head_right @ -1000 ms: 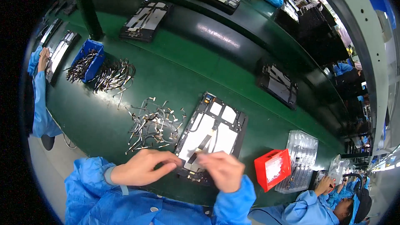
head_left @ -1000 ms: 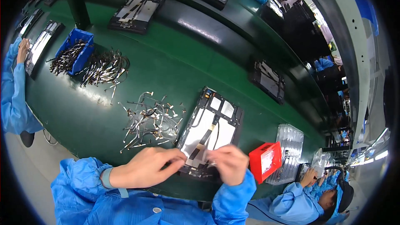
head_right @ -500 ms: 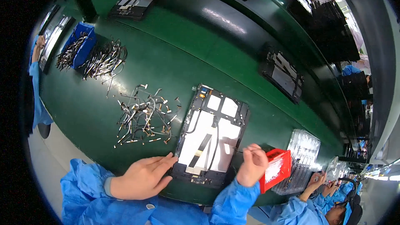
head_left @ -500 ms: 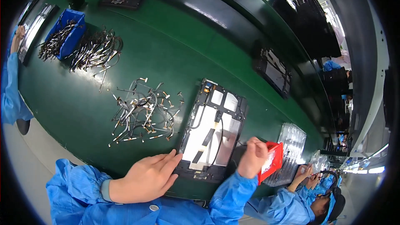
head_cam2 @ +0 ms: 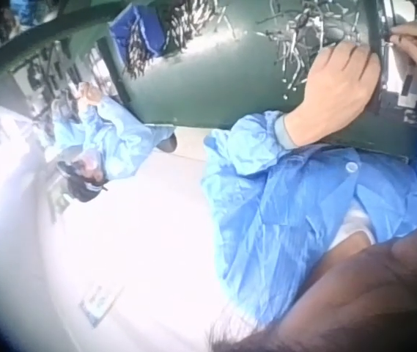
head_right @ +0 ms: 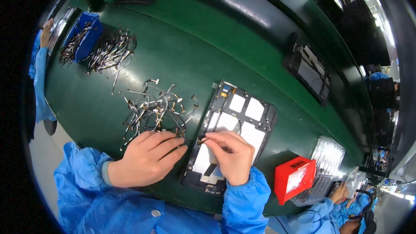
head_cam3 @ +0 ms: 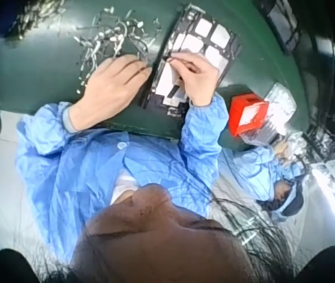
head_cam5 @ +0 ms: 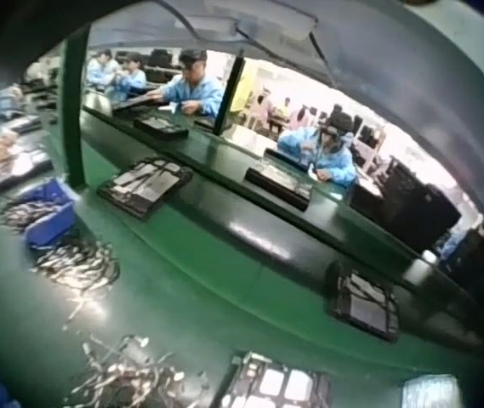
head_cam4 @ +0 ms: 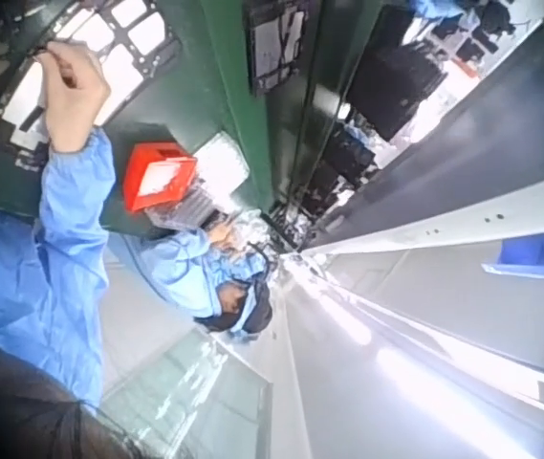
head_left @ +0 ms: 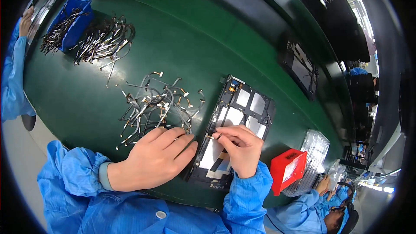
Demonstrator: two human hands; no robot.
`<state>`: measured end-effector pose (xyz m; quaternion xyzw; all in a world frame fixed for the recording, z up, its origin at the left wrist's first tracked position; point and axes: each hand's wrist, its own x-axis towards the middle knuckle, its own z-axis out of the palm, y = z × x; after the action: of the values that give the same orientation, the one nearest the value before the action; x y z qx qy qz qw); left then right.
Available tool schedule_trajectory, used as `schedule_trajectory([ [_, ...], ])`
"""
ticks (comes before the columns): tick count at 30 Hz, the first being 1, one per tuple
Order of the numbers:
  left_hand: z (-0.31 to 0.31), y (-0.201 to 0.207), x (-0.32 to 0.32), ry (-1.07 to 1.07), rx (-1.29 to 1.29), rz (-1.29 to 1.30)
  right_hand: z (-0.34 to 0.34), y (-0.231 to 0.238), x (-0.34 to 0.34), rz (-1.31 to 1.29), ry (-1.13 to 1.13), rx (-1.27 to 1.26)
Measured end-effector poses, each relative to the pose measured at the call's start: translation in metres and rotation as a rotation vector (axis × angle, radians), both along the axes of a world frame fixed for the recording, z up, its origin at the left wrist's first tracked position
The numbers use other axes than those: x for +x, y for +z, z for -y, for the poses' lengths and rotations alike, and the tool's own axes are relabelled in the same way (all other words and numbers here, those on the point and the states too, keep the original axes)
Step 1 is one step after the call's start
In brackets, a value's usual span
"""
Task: The person assembles electronic devices by connecting ribbon cables to a circuit board within a tablet screen assembly by hand.
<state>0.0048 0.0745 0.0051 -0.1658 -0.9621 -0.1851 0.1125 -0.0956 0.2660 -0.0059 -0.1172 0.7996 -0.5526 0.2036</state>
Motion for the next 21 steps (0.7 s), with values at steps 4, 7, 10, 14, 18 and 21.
schedule_trajectory([
  [4, -0.001, -0.008, -0.009, -0.043, -0.041, -0.063, 0.001, 0.005, -0.004, -0.35, 0.146, 0.131],
  [7, -0.001, -0.011, -0.015, -0.068, -0.077, -0.096, 0.005, 0.005, -0.005, -0.357, 0.087, 0.133],
  [10, -0.001, -0.013, -0.02, -0.082, -0.102, -0.091, 0.005, 0.007, -0.004, -0.336, 0.084, 0.168],
  [14, -0.002, -0.019, -0.025, -0.095, -0.131, -0.133, 0.006, 0.007, -0.004, -0.333, 0.089, 0.156],
  [18, -0.003, -0.02, -0.029, -0.135, -0.134, -0.174, 0.008, 0.009, -0.003, -0.296, 0.082, 0.162],
  [21, -0.004, -0.02, -0.033, -0.14, -0.113, -0.174, 0.007, 0.009, -0.003, -0.275, 0.083, 0.168],
])
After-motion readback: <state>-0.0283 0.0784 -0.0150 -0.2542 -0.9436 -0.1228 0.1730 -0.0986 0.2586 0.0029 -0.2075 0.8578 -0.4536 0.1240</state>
